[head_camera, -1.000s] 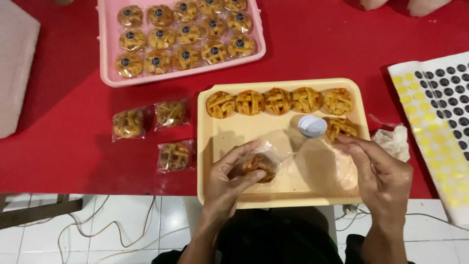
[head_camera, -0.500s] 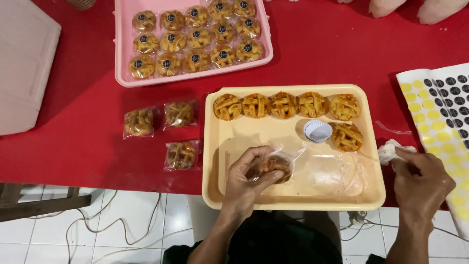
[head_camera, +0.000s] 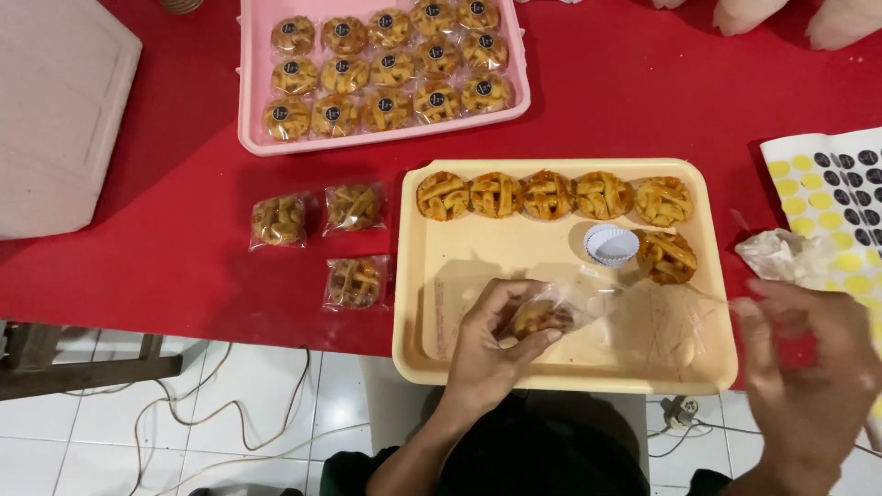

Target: The person packages small pies into individual plastic bags and seals them.

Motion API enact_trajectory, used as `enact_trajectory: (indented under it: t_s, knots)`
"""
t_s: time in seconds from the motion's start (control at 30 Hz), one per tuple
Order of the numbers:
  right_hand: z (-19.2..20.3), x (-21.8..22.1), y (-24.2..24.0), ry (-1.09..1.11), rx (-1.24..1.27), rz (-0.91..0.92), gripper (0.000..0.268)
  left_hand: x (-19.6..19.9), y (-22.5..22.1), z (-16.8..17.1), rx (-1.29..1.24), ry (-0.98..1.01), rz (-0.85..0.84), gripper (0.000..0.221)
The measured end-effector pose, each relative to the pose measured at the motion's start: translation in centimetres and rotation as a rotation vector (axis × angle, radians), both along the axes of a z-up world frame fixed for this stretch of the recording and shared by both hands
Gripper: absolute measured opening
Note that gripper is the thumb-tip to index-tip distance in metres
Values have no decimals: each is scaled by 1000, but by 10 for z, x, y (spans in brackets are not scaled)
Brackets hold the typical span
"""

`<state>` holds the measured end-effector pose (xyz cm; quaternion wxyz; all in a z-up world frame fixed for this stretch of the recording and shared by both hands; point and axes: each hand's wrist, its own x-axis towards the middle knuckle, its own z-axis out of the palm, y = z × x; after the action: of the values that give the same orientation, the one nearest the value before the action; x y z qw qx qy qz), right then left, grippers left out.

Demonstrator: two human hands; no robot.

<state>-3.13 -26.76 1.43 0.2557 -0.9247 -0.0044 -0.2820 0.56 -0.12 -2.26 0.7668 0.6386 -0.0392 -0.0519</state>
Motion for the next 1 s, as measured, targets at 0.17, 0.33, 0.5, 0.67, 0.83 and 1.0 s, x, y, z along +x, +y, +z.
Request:
enact_trajectory:
  t_s: [0.17,0.33,0.5,0.67,0.83,1.0]
  knots:
    - [11,22,69,27,129,432,33,-7,-5,9,-19,-10,-44,40]
    - [17,34,94,96,199,486,7,-8,0,18,123,-95,-59,40]
    - [15,32,88,120,182,580,19,-3,4,21,150,-285,-14,26]
    - [19,31,76,114,150,641,28,4,9,15,117,-372,-77,17]
    - [29,30,70,191,179,675,30,9,19,17,128,-307,-280,14]
    - [38,27,67,306,193,667,27,6,13,8,172,-389,-45,16]
